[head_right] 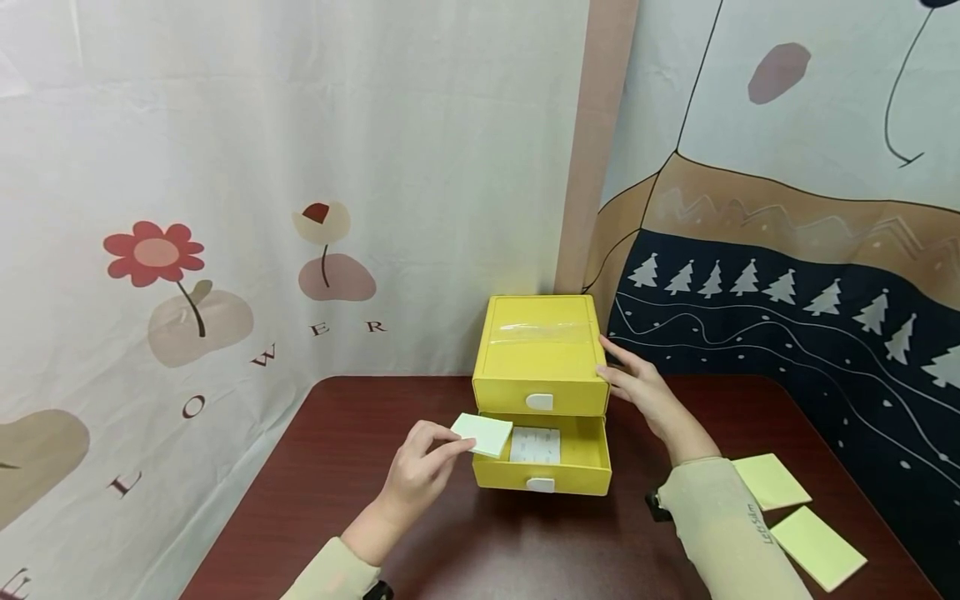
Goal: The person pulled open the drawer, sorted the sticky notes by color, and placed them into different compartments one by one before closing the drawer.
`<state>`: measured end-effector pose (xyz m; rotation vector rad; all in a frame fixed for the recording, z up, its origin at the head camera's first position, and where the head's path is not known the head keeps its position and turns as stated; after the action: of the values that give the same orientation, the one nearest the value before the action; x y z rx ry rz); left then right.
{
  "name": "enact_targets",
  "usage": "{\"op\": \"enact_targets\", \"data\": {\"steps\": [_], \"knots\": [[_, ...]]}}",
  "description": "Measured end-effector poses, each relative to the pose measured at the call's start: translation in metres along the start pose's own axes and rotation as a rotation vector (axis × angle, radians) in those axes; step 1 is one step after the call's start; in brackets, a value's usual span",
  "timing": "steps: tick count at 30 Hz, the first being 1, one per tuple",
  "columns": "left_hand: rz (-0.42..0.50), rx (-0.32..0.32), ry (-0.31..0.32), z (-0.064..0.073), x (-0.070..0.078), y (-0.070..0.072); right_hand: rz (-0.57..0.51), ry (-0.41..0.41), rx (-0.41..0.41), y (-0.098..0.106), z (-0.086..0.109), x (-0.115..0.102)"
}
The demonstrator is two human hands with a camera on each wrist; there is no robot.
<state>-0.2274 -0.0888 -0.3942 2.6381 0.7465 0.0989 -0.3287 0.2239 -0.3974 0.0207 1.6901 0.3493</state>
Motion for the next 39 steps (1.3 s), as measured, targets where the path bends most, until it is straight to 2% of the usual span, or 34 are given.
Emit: {"op": "enact_targets", "data": {"steps": [12,20,29,39], "knots": [[0.028,-0.043,-0.008,-0.011,0.014,-0.020,0.011,0.004,-0.005,0.000,0.000,-0.001],[0.035,-0.063,-0.030,-0.016,0.023,-0.031,0.070,0.020,-0.024,-0.002,0.003,-0.008],[0.026,-0.081,-0.039,-0.016,0.028,-0.037,0.173,0.011,-0.065,-0.003,0.006,-0.018],[0.008,-0.108,-0.014,-0.020,0.030,-0.040,0.243,-0.030,-0.064,-0.006,0.010,-0.023]]}}
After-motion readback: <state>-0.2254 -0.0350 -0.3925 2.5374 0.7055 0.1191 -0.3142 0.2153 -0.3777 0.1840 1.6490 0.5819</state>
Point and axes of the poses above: each hand's wrist, its own z-axis away from the middle knuckle, its own y-axis out of the back of the hand, x = y × z, the point moved 6 cm from there along -z, towards the middle knuckle, and after that the axes turned 7 degrees about y, right-handed, at the moved point
